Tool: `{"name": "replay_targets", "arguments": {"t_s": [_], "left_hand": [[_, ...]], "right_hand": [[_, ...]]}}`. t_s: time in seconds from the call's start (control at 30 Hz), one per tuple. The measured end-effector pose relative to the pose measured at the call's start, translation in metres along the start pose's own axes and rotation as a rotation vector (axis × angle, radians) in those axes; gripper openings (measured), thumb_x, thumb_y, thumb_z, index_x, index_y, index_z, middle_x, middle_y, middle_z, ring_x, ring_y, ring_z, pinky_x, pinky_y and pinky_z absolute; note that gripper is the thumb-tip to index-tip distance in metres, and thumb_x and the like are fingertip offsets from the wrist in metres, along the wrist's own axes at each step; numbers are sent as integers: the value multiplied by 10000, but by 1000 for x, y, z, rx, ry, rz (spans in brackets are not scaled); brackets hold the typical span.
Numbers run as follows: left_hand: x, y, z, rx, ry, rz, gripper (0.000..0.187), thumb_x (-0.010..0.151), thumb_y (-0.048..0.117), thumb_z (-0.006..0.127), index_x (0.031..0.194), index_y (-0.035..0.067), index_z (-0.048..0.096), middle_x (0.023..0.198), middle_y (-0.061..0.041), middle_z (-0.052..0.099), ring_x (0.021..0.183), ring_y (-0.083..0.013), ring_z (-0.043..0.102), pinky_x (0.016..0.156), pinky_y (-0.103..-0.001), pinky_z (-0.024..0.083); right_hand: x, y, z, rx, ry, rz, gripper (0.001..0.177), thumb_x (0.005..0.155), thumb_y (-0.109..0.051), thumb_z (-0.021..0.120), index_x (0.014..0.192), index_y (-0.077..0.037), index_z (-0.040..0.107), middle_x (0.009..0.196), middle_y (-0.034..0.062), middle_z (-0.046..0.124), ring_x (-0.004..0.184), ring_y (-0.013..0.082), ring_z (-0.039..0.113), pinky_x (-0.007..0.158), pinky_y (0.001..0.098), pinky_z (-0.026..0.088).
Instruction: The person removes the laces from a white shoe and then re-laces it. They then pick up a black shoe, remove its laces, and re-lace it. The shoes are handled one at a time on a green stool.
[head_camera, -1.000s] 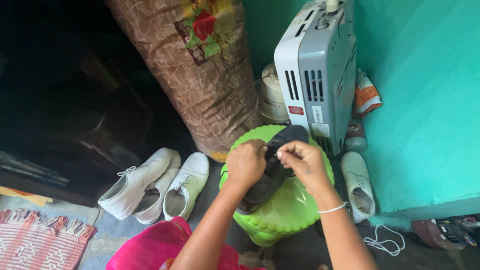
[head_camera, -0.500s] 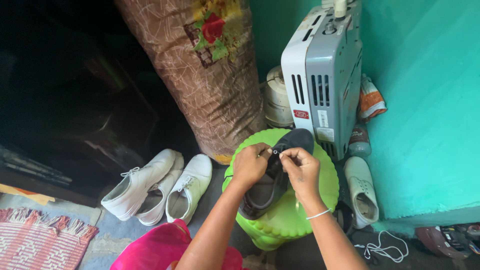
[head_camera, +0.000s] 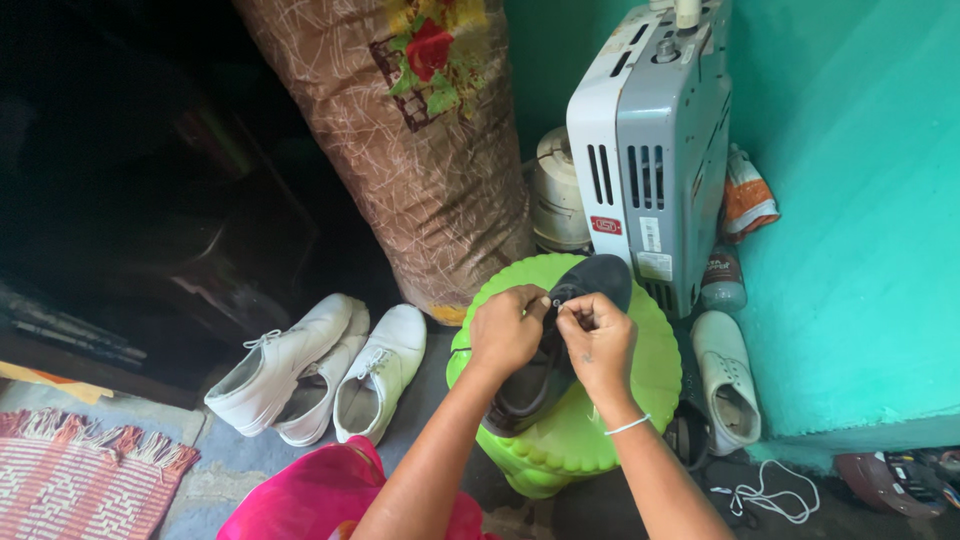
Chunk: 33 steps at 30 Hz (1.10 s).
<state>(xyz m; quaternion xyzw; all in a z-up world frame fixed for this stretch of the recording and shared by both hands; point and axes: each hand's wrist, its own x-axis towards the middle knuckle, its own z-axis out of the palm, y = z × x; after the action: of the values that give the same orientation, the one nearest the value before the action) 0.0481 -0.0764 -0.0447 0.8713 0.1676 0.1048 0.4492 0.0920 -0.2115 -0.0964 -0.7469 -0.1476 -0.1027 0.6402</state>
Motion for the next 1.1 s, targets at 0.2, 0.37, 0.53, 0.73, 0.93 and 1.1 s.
{"name": "replay_targets", "arguments": {"t_s": [0.2,0.37,0.53,0.73,0.93,1.1], "left_hand": [[-6,2,0,1,43,50,290,901,366,635,997,142,792,956,-134,763,921,-341,720,798,-444,542],[2,-8,4,-128,93,44,324,900,400,673,1009,121,795,965,-128,772,889,-316,723,782,-411,542],[17,-24,16,-523,-140,-72,260,885,278,750,981,40,793,851,-68,745,778,-122,653,742,-300,529],[29,-39,28,-697,-214,-116,208,869,177,785,952,-14,783,844,-22,723,752,-79,614,698,-253,511],[29,-41,33,-710,-228,-86,214,859,161,790,978,-18,778,857,-20,729,752,-68,623,700,-245,514],[28,-43,35,-690,-236,-95,190,878,161,775,967,-6,768,829,-10,706,734,-76,591,672,-258,494]], "right_hand": [[-3,-10,2,-95,20,-74,69,856,15,749,850,-13,686,705,13,681,612,32,585,561,222,482],[-3,-18,1,-115,20,-118,44,875,13,734,890,-7,697,734,3,695,621,27,608,567,217,483],[1,-16,-10,-58,-84,48,16,907,-15,727,915,-4,720,726,-2,688,612,45,590,562,222,484],[8,-8,-22,11,-189,134,39,915,-29,698,931,-4,724,755,-15,694,653,39,638,608,221,553],[4,-10,-15,-81,-94,60,85,888,13,718,944,-10,658,746,31,675,644,77,633,591,242,511],[0,-19,-12,-102,-59,-31,229,883,54,691,1024,-40,537,787,30,659,674,76,634,604,232,512]]}}
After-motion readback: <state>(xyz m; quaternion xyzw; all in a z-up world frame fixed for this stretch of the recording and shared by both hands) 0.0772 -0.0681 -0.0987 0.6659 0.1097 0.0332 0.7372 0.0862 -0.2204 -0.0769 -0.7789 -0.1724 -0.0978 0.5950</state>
